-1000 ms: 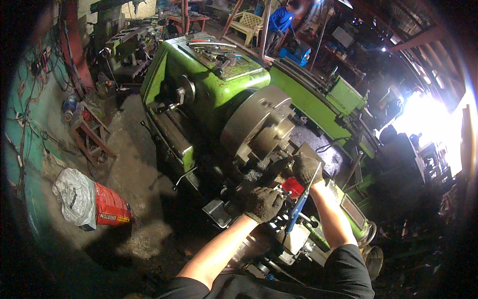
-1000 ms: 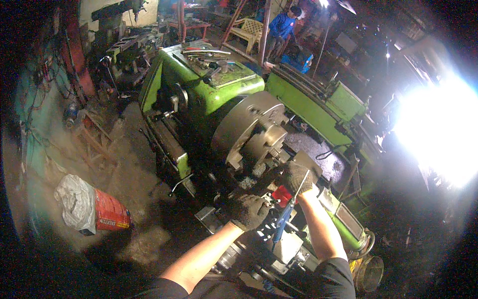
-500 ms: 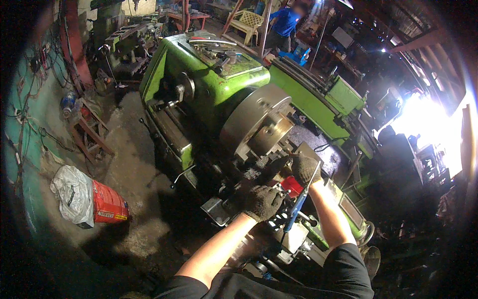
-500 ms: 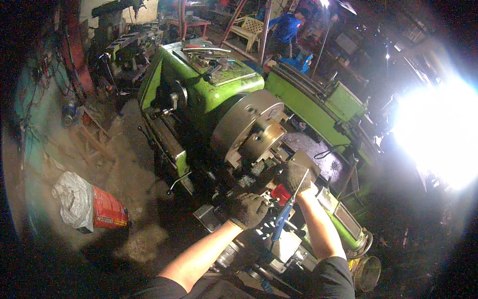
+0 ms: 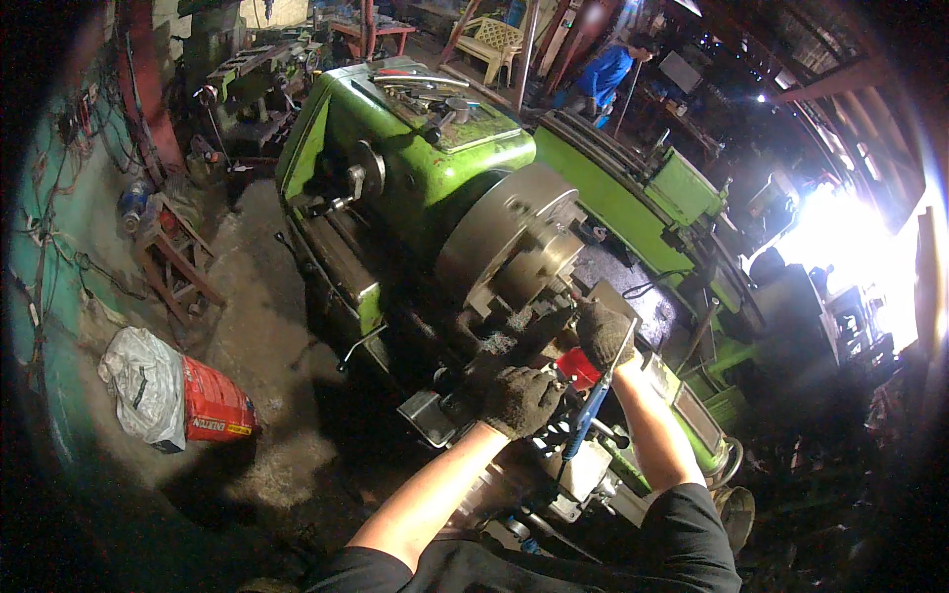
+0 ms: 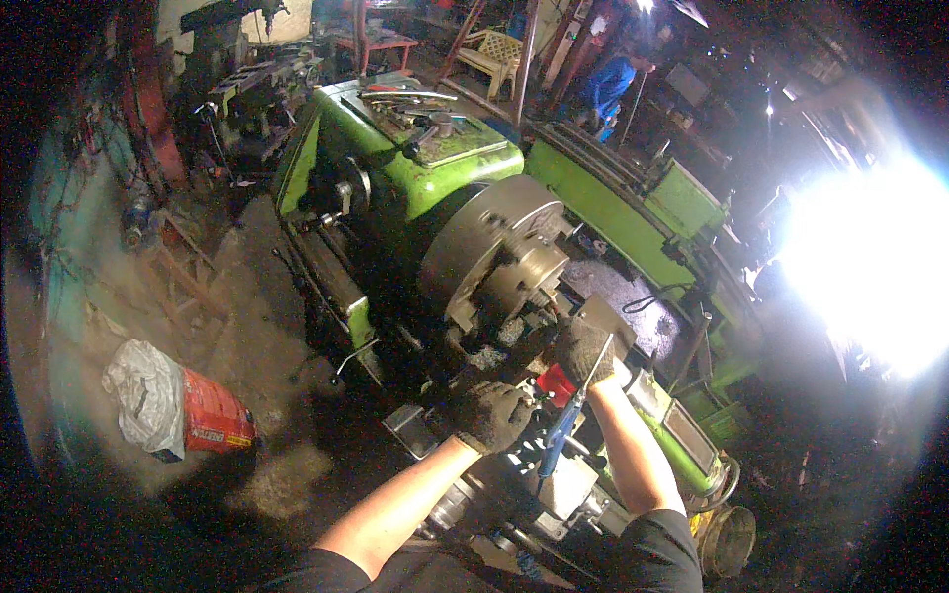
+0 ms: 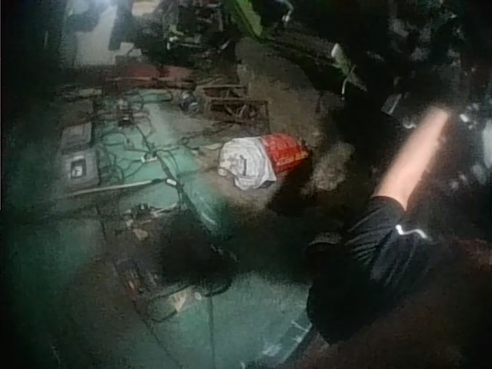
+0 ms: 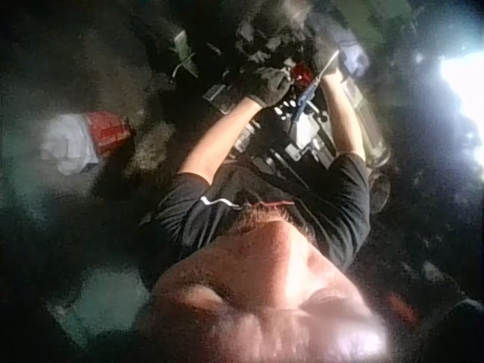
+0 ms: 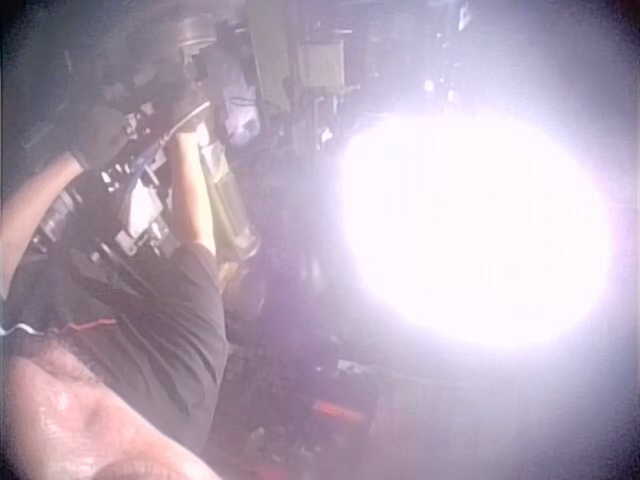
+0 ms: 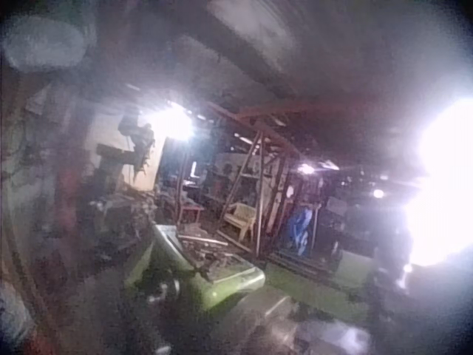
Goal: The person operates a green metal lathe, using a cutting tool to machine a cylindrical metal workpiece. They adjust the tool post and controls, then use a wrench to tighten the chuck and secure the workpiece. The person continues machining and makes repeated adjustments to the tool and machine settings.
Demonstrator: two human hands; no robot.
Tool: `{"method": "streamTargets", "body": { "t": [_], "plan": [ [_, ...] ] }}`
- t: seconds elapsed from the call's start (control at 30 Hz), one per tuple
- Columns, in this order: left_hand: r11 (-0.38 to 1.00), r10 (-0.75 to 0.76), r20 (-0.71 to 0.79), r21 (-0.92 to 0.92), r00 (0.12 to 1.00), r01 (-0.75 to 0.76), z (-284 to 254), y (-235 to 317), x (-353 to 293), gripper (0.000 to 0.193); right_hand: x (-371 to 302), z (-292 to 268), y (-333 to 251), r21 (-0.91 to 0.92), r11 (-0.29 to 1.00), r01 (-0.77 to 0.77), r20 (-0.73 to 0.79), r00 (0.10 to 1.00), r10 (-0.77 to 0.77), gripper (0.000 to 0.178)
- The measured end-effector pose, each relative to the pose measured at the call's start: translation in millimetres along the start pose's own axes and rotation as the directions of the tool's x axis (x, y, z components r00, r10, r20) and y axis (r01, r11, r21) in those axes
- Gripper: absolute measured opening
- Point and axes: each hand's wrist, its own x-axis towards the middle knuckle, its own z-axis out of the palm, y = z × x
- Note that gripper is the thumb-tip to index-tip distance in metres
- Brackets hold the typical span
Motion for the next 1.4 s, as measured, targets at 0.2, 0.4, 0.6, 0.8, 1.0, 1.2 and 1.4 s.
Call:
{"method": "streamTargets", "body": {
  "t": [0.2, 0.4, 0.6, 0.8, 1.0, 1.2, 1.4],
  "plan": [
    [1.0, 0.009, -0.013, 0.024, 1.0, -0.009, -0.9, -1.5, -0.4, 0.022, 1.1, 3.3, 10.4, 0.024, 0.999, 0.037, 0.01, 0.999, -0.037, 0.04],
    [1.0, 0.024, -0.015, 0.008, 1.0, -0.024, 3.1, -4.9, -1.1, 0.022, 1.2, 13.3, 8.4, 0.01, 1.0, -0.001, 0.048, 0.999, 0.001, 0.039],
    [1.0, 0.018, -0.024, 0.006, 1.0, -0.018, 4.3, -5.4, -2.5, 0.022, -0.3, -7.4, -10.1, 0.119, 0.993, -0.021, -0.059, 0.998, 0.029, 0.036],
    [1.0, 0.009, -0.031, -0.014, 0.999, -0.01, 4.1, -4.1, -3.2, 0.022, -0.7, 2.3, 6.4, 0.045, 0.998, 0.048, -0.048, 0.998, -0.045, 0.024],
    [1.0, 0.028, -0.034, 0.014, 0.999, -0.028, -0.7, -3.4, -0.9, 0.022, 7.8, 4.8, -2.2, 0.057, 0.998, -0.019, -0.116, 0.993, 0.025, 0.022],
    [0.999, 0.04, -0.03, 0.012, 0.999, -0.04, -2.4, -1.0, 1.0, 0.022, 6.3, 19.8, 18.1, 0.073, 0.994, 0.087, -0.2, 0.977, -0.071, 0.022],
    [1.0, 0.028, -0.035, 0.002, 0.999, -0.028, 1.3, -4.1, -1.4, 0.021, 12.1, 4.9, 1.3, 0.096, 0.995, -0.004, -0.069, 0.998, 0.01, 0.023]
  ]
}}
